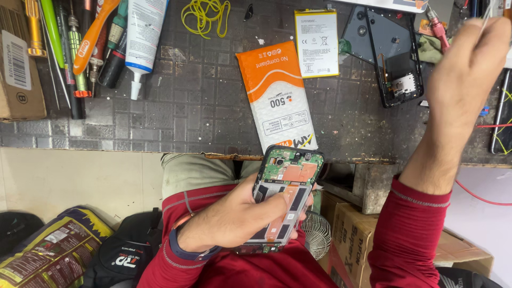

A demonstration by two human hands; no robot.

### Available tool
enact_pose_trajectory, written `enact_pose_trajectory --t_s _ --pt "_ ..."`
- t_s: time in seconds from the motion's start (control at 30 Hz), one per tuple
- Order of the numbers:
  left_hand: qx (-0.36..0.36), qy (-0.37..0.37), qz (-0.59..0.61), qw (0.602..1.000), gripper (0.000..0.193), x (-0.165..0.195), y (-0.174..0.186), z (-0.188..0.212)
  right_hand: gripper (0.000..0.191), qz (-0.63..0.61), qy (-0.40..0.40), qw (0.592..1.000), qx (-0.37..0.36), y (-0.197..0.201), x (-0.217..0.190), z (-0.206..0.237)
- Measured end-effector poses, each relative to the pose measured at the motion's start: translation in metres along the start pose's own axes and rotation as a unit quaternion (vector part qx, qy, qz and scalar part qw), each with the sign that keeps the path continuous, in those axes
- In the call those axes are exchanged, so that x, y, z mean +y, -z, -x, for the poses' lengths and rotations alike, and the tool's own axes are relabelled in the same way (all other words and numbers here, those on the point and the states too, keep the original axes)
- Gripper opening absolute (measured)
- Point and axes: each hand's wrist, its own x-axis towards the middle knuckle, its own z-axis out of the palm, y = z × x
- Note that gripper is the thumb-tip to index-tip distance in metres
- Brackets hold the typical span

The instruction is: The person disassembles a smartphone using a blue plastic pry tool and tweezers. They remove the back cover, disconnect internal ribbon cables, and lift out the motherboard while working at a cluttered repair bench.

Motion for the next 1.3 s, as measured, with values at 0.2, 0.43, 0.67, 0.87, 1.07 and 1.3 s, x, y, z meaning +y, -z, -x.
enact_pose_trajectory --t_s 0.2,0.43,0.67,0.87,1.07,1.3 --pt "-0.066 -0.031 0.064 0.995 0.053 0.005 0.002 0.004 0.013 -0.199 -0.144 0.969 0.023 0.015 -0.073 0.038" --pt "-0.029 -0.138 0.212 0.967 0.081 0.013 0.004 0.008 0.015 -0.267 -0.234 0.935 -0.010 0.014 -0.156 0.093" --pt "0.080 -0.197 0.204 0.956 0.093 0.030 0.005 0.014 0.030 -0.059 -0.132 0.968 -0.207 0.005 -0.213 0.133" --pt "0.191 -0.248 0.114 0.943 0.084 0.031 0.007 0.015 0.031 -0.146 -0.225 0.940 -0.211 0.005 -0.219 0.128" --pt "0.147 -0.243 0.043 0.958 0.087 0.025 0.016 0.012 0.042 0.048 -0.056 0.994 -0.083 -0.028 -0.194 0.086" --pt "0.151 -0.213 -0.025 0.965 0.091 0.025 0.013 0.014 0.041 0.095 -0.025 0.974 -0.205 -0.042 -0.171 0.041"
